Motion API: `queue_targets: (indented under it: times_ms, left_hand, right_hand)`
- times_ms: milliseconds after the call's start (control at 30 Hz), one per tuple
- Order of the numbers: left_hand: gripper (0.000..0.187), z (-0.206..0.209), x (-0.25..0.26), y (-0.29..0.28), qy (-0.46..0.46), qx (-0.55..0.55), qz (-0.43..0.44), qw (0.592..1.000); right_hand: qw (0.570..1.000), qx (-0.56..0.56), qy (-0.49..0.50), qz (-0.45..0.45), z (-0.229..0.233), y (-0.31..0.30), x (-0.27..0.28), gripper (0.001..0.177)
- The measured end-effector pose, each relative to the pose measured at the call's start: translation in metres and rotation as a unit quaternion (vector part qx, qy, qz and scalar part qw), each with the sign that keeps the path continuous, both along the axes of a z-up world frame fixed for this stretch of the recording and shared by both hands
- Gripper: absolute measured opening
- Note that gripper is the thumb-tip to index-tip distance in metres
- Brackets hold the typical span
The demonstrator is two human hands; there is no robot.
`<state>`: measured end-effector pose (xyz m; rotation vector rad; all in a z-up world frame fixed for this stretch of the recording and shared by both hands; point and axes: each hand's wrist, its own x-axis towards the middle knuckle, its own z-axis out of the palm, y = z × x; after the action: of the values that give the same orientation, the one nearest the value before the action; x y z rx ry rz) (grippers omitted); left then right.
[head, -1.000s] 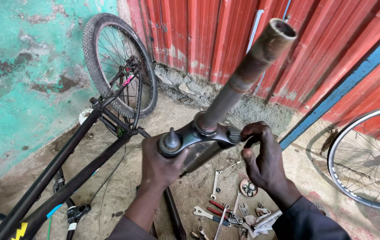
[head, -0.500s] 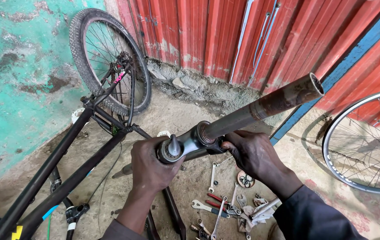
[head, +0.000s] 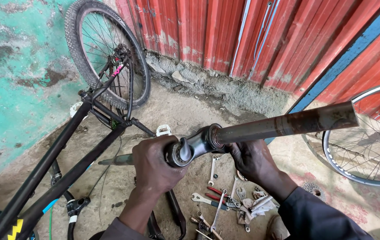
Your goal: The person disassembles a bicycle fork by removing the crown and separating the stanchions. They then clean the internal tubes and reassemble the fork components by hand.
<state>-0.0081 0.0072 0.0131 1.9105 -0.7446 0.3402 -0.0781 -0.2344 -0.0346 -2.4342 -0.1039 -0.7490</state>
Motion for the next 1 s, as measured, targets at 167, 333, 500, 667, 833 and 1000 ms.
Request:
queue_targets:
  times_ms: [167, 333, 500, 667, 833, 1000]
  left_hand:
    - [0.014, -0.017, -0.007, -0.010, -0.028, -0.029, 0.020, 0.999]
    - [0.017, -0.021, -0.016, -0.023, -0.085, -0.014, 0.041, 0.995]
    - [0.017, -0.025, 0.012, -0.017, -0.009, 0.001, 0.080, 0.997]
    - [0.025, -0.020, 0.024, 0.005, 0.053, -0.028, 0.061, 0.996]
    - [0.024, -0.003, 0.019, 0.008, 0.090, -0.081, 0.023, 0.992]
    - [0.026, -0.006, 0.022, 0.011, 0.099, -0.106, -0.041, 0.989]
  right_hand:
    - [0.985, 0.126, 0.090, -0.081, 0.022, 0.017, -0.004, 0.049]
    - [0.965, 0.203, 0.157, -0.054, 0.048, 0.027, -0.008, 0.054]
    - [0.922, 0.309, 0.228, 0.057, 0.037, -0.003, 0.000, 0.054]
    - [0.987, 0.057, 0.077, 0.127, 0.037, -0.025, -0.001, 0.023]
    - [0.983, 0.064, 0.028, 0.170, 0.038, -0.020, -0.010, 0.035]
    - [0.988, 0.066, 0.027, 0.136, 0.043, -0.017, -0.019, 0.036]
